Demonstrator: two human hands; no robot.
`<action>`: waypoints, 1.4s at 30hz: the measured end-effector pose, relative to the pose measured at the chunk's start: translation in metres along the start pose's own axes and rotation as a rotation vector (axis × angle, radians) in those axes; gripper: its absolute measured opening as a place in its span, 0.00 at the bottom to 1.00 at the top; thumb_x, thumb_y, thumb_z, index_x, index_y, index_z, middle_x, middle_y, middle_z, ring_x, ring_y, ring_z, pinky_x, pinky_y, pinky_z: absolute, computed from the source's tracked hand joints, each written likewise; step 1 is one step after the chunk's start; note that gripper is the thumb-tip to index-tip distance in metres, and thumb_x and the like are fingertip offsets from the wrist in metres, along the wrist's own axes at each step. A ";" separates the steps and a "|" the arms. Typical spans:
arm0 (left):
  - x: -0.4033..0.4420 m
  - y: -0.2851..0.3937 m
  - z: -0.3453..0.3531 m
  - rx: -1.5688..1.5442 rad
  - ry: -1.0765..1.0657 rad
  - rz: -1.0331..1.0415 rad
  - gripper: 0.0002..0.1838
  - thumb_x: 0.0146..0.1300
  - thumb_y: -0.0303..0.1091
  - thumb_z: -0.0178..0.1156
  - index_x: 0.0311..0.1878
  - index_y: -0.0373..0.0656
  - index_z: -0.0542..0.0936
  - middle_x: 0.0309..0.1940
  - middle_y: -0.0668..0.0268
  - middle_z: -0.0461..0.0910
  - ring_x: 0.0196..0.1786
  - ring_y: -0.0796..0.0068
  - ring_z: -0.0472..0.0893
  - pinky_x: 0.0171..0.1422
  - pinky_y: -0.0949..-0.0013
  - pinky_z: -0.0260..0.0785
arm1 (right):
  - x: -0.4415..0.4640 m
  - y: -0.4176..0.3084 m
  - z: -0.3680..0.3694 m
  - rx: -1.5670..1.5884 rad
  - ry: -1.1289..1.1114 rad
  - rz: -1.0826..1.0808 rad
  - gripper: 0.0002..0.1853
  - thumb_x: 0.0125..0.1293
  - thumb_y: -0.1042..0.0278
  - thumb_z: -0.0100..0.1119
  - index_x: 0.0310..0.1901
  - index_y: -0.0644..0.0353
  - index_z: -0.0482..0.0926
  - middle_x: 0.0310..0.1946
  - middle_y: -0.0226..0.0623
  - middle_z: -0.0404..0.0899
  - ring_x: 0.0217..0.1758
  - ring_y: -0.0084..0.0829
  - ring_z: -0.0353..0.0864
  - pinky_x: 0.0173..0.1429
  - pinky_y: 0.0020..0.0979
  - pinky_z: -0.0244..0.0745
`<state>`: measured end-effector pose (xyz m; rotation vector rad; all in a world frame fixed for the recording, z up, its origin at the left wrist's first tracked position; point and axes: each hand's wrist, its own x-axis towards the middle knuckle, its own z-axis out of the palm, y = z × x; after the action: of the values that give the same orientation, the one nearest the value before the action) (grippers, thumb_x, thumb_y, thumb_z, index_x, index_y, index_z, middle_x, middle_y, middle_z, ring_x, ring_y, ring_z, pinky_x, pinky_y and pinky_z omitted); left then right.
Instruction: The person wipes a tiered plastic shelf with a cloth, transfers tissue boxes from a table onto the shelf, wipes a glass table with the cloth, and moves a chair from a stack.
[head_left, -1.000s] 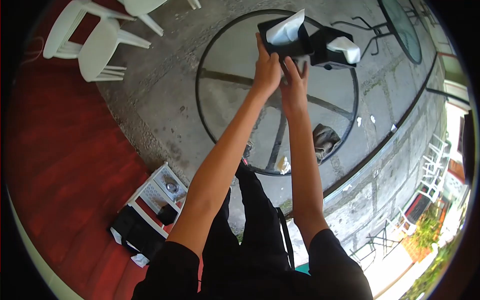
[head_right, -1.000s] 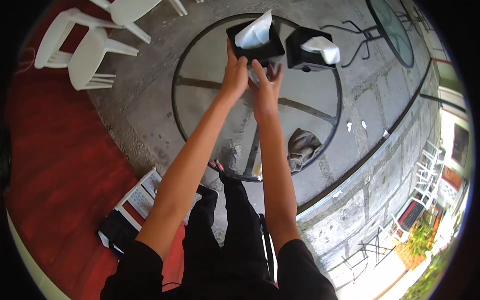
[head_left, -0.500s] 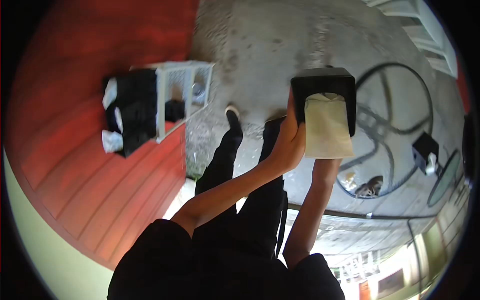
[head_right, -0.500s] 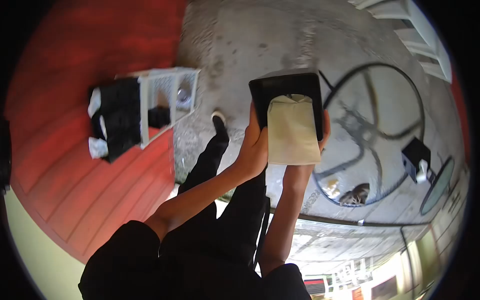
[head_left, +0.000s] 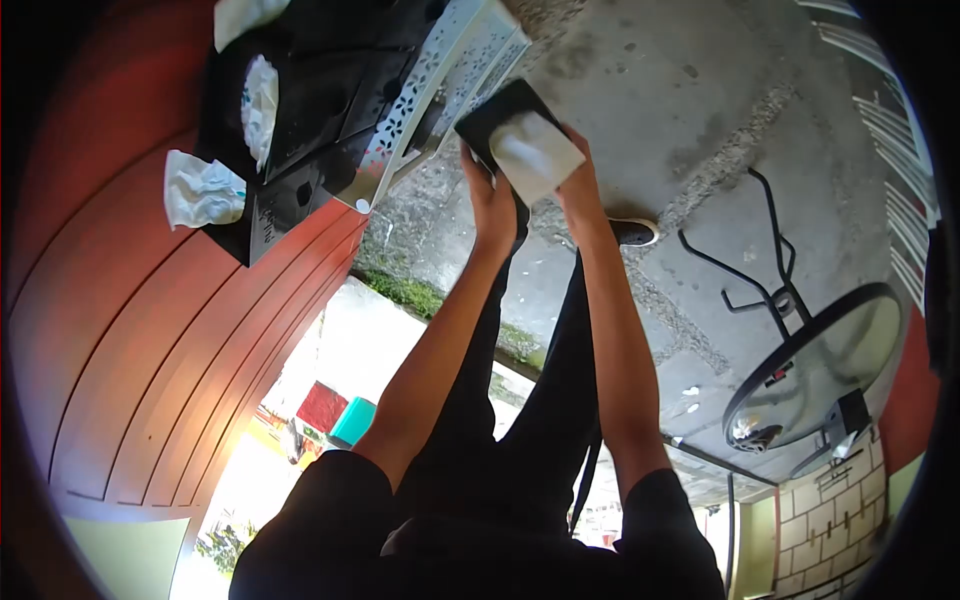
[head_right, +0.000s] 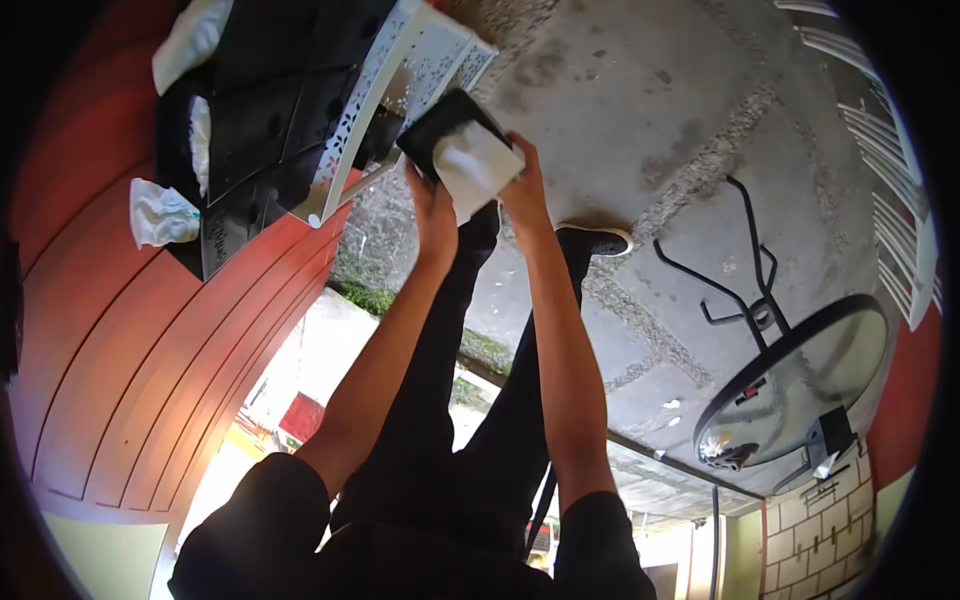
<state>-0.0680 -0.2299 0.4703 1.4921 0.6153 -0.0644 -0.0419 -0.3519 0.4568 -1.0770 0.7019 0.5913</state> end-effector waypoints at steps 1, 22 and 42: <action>0.019 -0.011 -0.015 -0.024 -0.007 0.005 0.38 0.76 0.33 0.53 0.81 0.40 0.46 0.74 0.52 0.61 0.74 0.64 0.64 0.76 0.64 0.57 | 0.021 0.005 0.013 -0.003 -0.046 -0.002 0.35 0.72 0.48 0.61 0.75 0.48 0.61 0.67 0.33 0.70 0.70 0.28 0.70 0.66 0.35 0.73; 0.159 -0.228 -0.162 0.587 0.253 -0.025 0.28 0.77 0.55 0.49 0.73 0.53 0.66 0.63 0.66 0.75 0.62 0.71 0.76 0.54 0.56 0.75 | 0.274 0.080 0.112 -0.246 -0.198 -0.134 0.35 0.61 0.60 0.73 0.68 0.56 0.70 0.51 0.47 0.84 0.39 0.40 0.88 0.34 0.47 0.86; 0.166 -0.183 -0.145 0.611 0.361 -0.115 0.36 0.69 0.57 0.59 0.74 0.48 0.68 0.73 0.64 0.69 0.73 0.65 0.67 0.72 0.47 0.60 | 0.280 0.051 0.124 -0.136 -0.381 -0.090 0.27 0.64 0.61 0.71 0.63 0.56 0.74 0.48 0.41 0.85 0.46 0.40 0.87 0.42 0.48 0.87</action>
<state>-0.0519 -0.0592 0.2412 2.0800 1.0356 -0.0771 0.1285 -0.1923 0.2518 -1.0756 0.2831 0.7488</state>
